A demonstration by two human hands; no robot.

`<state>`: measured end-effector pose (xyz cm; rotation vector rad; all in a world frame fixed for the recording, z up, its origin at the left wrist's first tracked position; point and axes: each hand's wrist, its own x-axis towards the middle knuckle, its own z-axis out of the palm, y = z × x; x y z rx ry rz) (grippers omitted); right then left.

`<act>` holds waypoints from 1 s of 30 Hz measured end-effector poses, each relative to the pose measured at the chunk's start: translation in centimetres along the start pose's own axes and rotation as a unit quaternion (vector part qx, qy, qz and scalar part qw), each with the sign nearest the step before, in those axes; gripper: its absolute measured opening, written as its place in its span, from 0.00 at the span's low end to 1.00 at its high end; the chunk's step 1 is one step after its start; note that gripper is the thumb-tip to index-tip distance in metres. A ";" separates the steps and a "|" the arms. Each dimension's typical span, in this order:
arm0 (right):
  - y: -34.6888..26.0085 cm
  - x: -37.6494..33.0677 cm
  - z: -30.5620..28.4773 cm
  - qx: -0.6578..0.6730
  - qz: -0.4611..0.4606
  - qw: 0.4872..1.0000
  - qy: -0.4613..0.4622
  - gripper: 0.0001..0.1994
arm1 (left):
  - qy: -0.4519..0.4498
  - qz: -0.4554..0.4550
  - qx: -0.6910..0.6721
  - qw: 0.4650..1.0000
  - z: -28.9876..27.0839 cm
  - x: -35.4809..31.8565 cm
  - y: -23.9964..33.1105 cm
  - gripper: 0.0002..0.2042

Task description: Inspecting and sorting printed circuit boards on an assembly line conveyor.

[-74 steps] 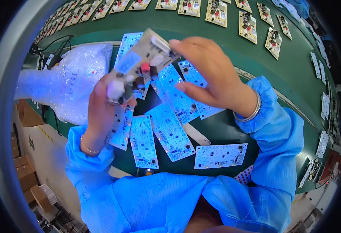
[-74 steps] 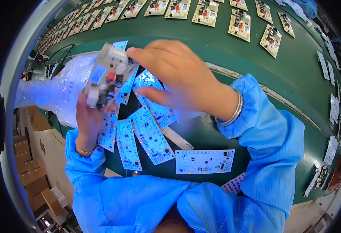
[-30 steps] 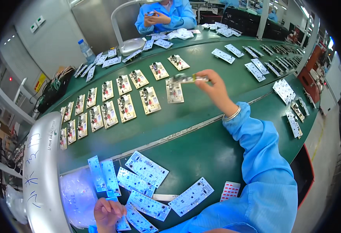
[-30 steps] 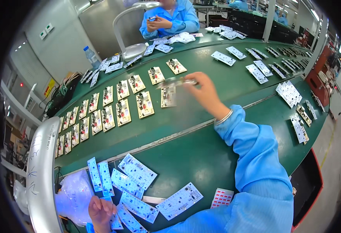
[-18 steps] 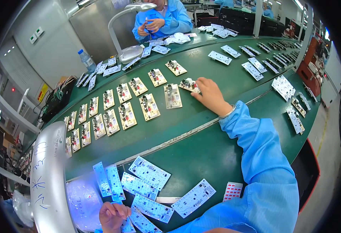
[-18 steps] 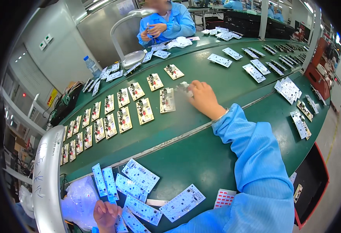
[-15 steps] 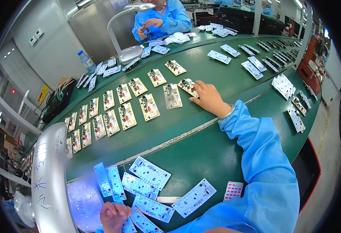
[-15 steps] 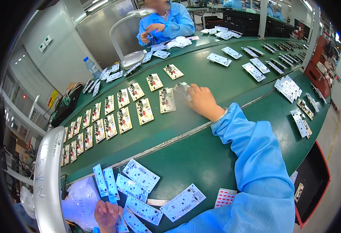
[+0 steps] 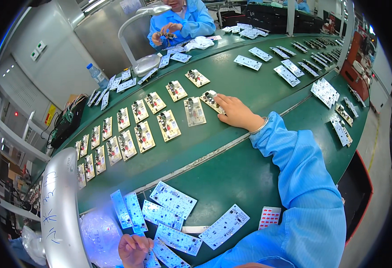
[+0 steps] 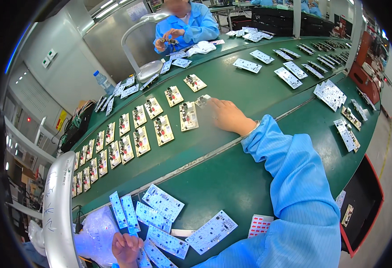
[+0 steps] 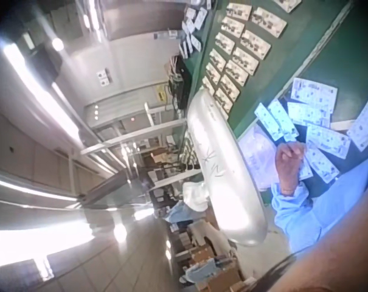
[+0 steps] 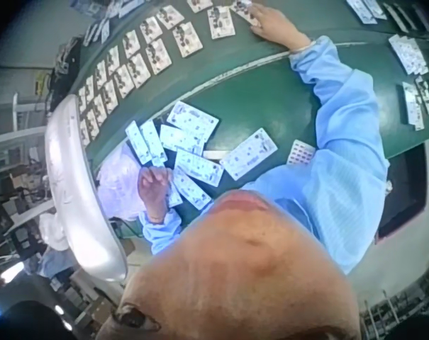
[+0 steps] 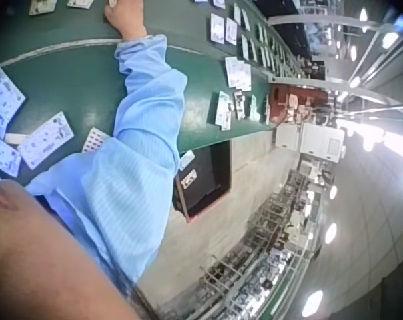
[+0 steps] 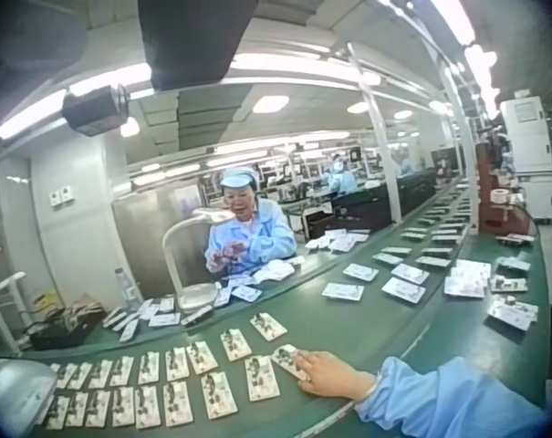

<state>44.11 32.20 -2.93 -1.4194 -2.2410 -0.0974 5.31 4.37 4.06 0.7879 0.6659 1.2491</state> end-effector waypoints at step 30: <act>-0.3 0.1 -1.7 0.064 0.029 0.996 -0.054 0.22 | -0.014 -0.008 0.000 1.000 0.6 0.3 -0.3 0.10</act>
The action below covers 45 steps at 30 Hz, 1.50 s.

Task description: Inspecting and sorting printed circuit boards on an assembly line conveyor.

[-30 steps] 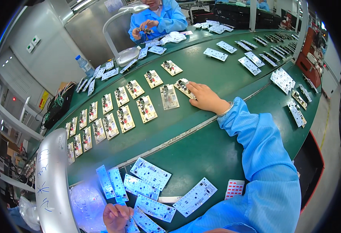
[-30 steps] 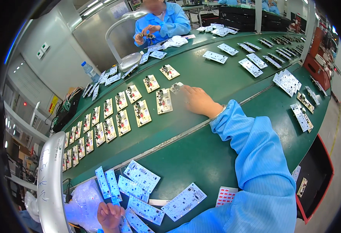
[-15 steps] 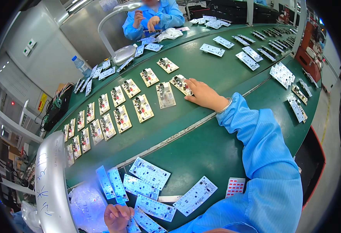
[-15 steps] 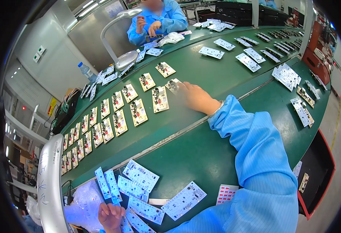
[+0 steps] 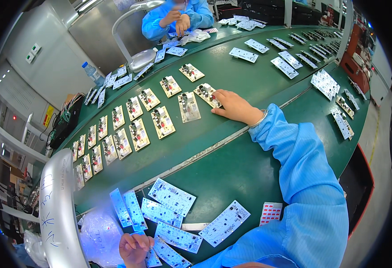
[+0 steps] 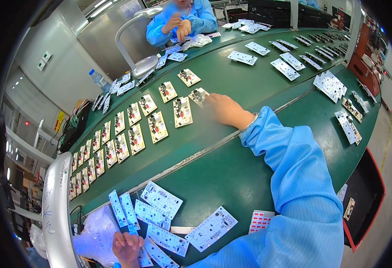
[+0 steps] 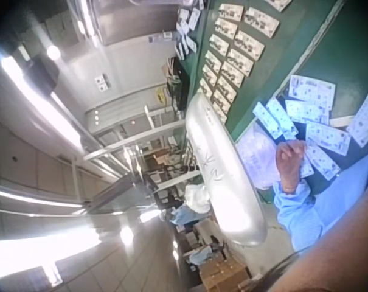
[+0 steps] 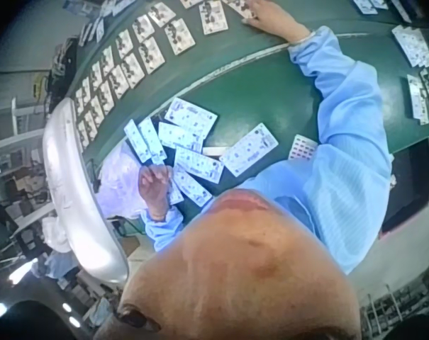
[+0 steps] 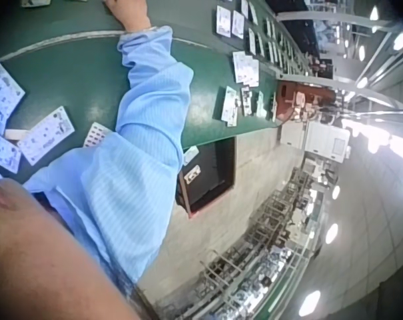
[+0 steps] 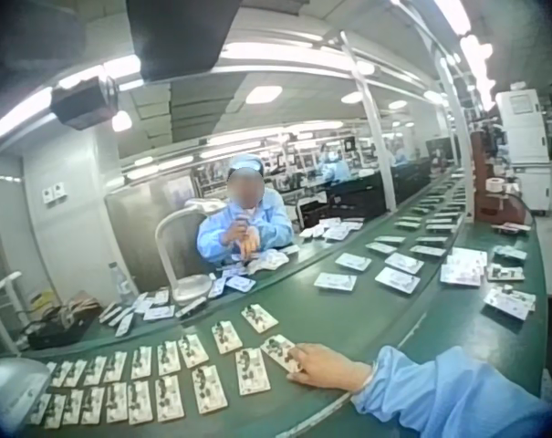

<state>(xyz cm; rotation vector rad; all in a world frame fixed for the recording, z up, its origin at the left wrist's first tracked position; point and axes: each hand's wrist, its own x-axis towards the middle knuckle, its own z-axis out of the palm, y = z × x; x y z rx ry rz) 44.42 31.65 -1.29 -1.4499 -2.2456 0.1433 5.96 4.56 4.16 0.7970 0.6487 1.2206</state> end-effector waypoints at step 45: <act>1.7 1.0 0.7 -0.098 -0.074 0.991 0.054 0.23 | -0.082 0.036 -0.028 0.996 -1.0 0.3 -1.5 0.09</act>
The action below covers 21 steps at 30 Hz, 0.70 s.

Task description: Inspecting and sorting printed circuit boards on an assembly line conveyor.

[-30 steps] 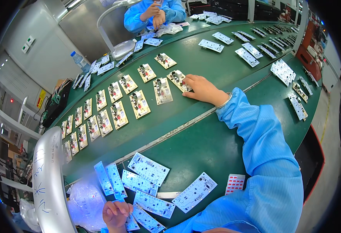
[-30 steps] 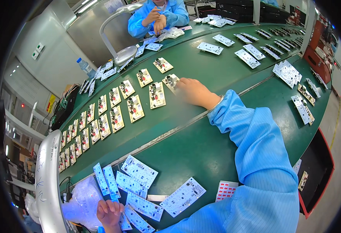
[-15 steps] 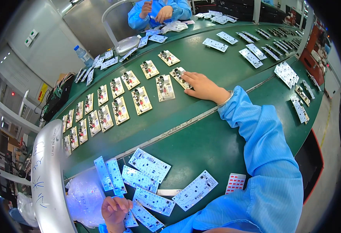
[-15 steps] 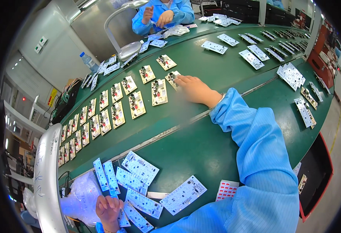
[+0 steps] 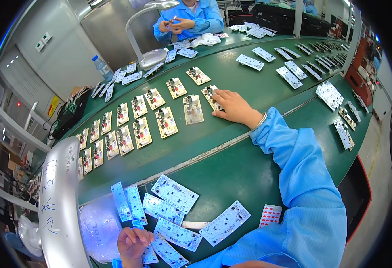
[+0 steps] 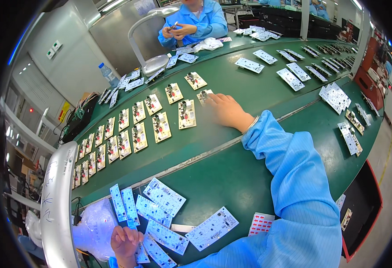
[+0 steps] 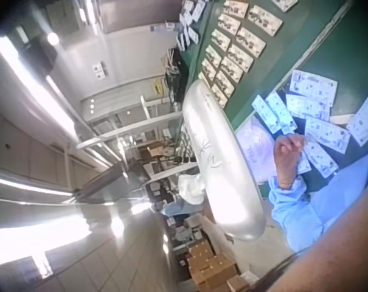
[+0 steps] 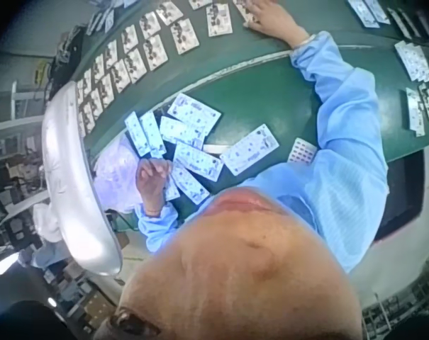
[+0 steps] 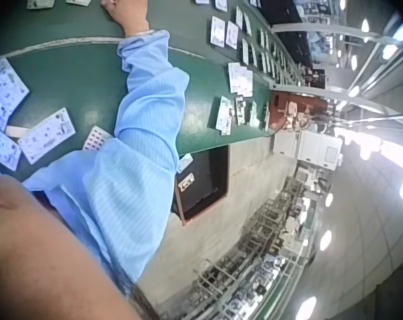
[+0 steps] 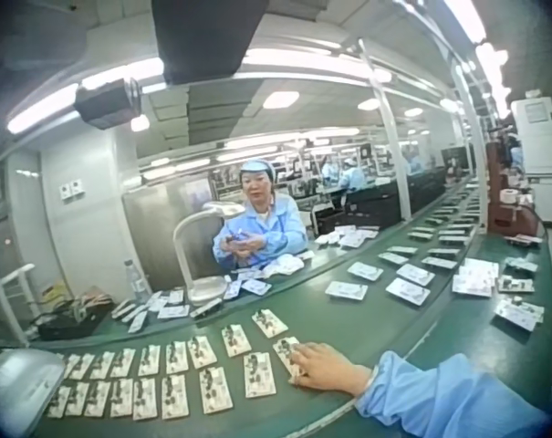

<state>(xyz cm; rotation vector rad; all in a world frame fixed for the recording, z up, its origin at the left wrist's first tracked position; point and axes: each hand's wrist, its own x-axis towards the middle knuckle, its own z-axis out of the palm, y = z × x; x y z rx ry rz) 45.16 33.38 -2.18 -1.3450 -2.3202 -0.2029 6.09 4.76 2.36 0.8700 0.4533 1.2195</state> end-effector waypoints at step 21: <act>18.5 -6.6 -7.4 -0.226 0.254 0.934 0.110 0.28 | 0.006 0.059 0.018 0.998 0.7 1.1 -0.6 0.07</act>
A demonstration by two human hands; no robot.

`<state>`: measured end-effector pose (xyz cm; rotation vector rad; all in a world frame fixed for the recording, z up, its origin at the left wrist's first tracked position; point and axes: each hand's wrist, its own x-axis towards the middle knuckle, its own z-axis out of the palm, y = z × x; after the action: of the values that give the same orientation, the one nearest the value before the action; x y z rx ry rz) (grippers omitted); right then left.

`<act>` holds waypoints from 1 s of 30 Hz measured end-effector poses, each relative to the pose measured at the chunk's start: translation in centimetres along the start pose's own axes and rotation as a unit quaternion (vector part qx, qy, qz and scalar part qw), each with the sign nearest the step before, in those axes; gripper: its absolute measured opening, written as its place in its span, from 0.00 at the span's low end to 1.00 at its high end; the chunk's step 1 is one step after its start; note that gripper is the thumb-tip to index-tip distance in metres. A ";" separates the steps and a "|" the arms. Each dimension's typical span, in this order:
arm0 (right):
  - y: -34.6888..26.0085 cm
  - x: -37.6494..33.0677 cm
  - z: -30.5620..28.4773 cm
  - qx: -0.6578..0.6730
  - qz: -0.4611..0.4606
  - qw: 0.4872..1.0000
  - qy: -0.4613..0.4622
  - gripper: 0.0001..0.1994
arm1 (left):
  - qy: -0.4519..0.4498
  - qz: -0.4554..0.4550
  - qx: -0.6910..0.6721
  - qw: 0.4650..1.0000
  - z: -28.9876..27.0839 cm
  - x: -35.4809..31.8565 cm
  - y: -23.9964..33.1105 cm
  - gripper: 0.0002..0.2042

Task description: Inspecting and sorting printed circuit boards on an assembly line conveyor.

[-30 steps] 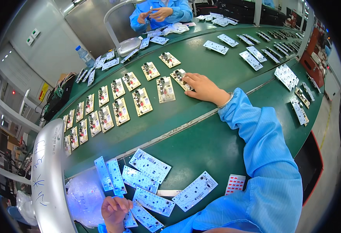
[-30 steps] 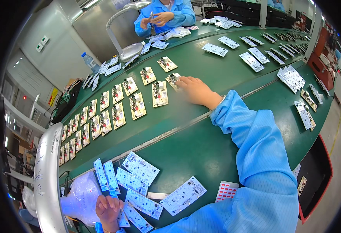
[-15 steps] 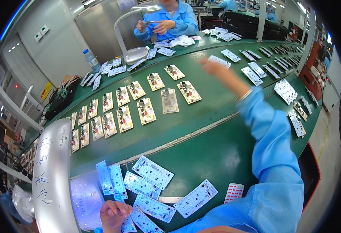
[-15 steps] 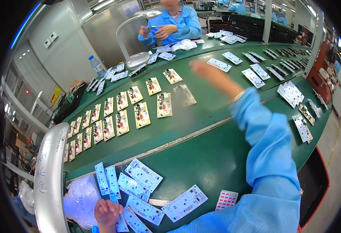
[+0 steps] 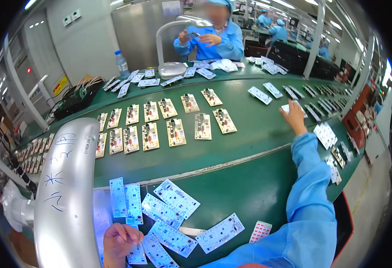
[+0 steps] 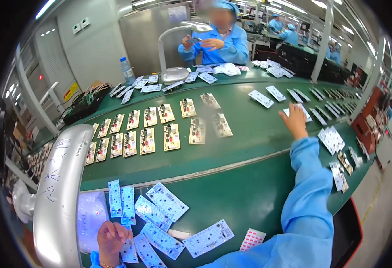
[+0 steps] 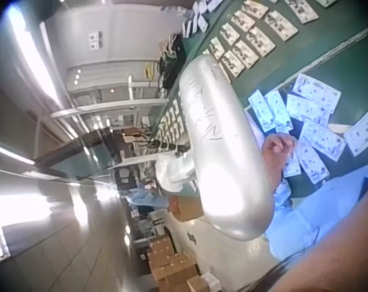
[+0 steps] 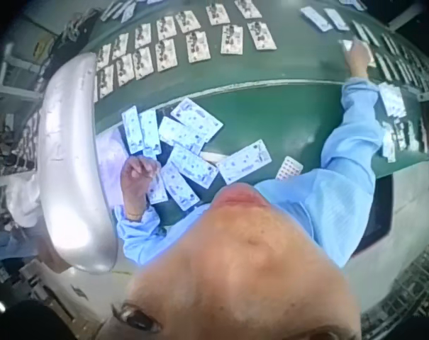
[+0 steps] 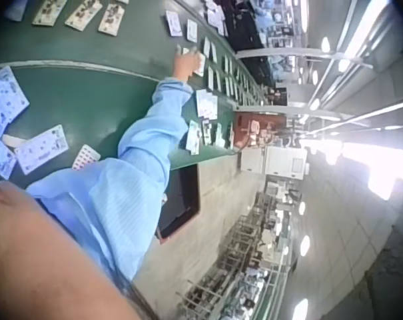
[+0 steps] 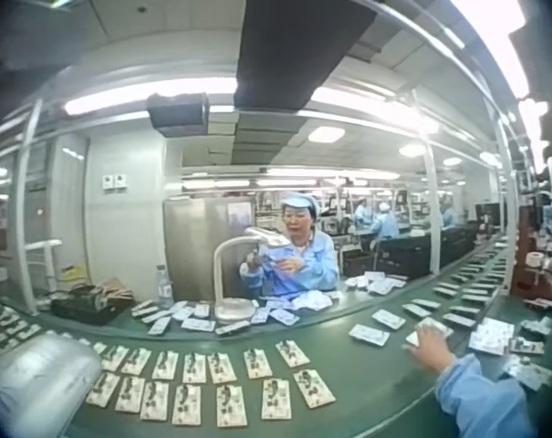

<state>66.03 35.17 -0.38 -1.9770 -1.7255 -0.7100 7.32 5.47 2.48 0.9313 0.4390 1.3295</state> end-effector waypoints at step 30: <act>1.2 -1.4 1.1 0.071 0.243 0.962 -0.106 0.33 | 0.295 0.046 0.725 0.620 4.6 -5.8 1.6 0.21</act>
<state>67.19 34.57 -2.05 -2.3061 -1.2661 -0.2039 8.44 -1.57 5.11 1.7727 2.2383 1.1618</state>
